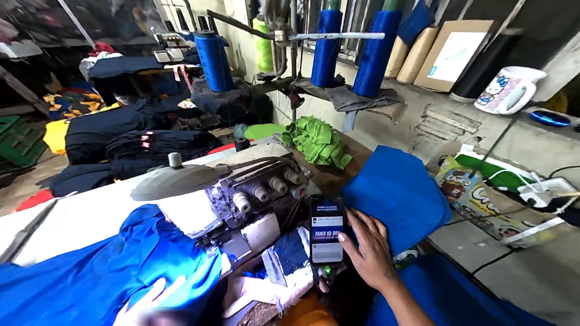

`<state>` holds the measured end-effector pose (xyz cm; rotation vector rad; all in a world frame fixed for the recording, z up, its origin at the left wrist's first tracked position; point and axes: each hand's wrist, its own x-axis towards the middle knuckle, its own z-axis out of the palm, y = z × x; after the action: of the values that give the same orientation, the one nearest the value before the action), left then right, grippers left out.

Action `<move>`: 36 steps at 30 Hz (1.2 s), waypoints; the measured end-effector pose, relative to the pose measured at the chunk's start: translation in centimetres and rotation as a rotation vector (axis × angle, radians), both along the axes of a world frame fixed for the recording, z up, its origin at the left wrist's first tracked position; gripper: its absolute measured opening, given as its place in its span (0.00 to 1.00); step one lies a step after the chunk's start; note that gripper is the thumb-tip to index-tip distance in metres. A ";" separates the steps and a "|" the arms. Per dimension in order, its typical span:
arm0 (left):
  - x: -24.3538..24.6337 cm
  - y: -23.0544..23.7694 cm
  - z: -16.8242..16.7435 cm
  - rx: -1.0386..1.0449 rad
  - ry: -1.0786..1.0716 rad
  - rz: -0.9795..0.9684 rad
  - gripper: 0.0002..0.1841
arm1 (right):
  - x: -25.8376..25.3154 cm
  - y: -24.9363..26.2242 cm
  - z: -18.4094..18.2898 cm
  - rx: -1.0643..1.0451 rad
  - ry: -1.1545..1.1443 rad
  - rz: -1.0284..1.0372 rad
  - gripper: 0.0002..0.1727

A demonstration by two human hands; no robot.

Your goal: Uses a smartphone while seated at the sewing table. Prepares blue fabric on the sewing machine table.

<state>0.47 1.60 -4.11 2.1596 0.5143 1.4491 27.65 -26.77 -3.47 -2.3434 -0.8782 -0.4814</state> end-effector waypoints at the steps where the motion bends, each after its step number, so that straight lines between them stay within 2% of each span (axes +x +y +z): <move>1: 0.1 -0.4 0.5 -0.005 0.007 0.015 0.12 | 0.0 0.0 0.0 0.006 -0.005 0.004 0.36; 5: 0.4 -1.1 1.7 -0.025 0.001 -0.001 0.12 | 0.1 -0.1 0.1 0.020 0.003 0.026 0.37; 9: 0.5 -1.0 1.5 -0.023 -0.008 -0.012 0.12 | 0.1 -0.1 0.1 0.016 -0.003 0.014 0.39; 25: 0.2 -0.3 0.8 0.011 0.001 0.003 0.12 | 0.1 -0.2 0.2 0.024 0.003 0.037 0.38; 32: 0.3 -0.7 1.4 -0.015 0.003 -0.011 0.13 | -0.2 -0.4 1.0 -0.074 -0.010 0.048 0.50; 36: 0.5 -1.5 2.4 -0.051 -0.012 -0.027 0.13 | -0.3 -0.2 0.9 -0.077 0.008 0.017 0.45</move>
<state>1.00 0.14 -1.68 2.1083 0.5101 1.4186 27.34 -26.97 -2.52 -2.4039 -0.9267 -0.4379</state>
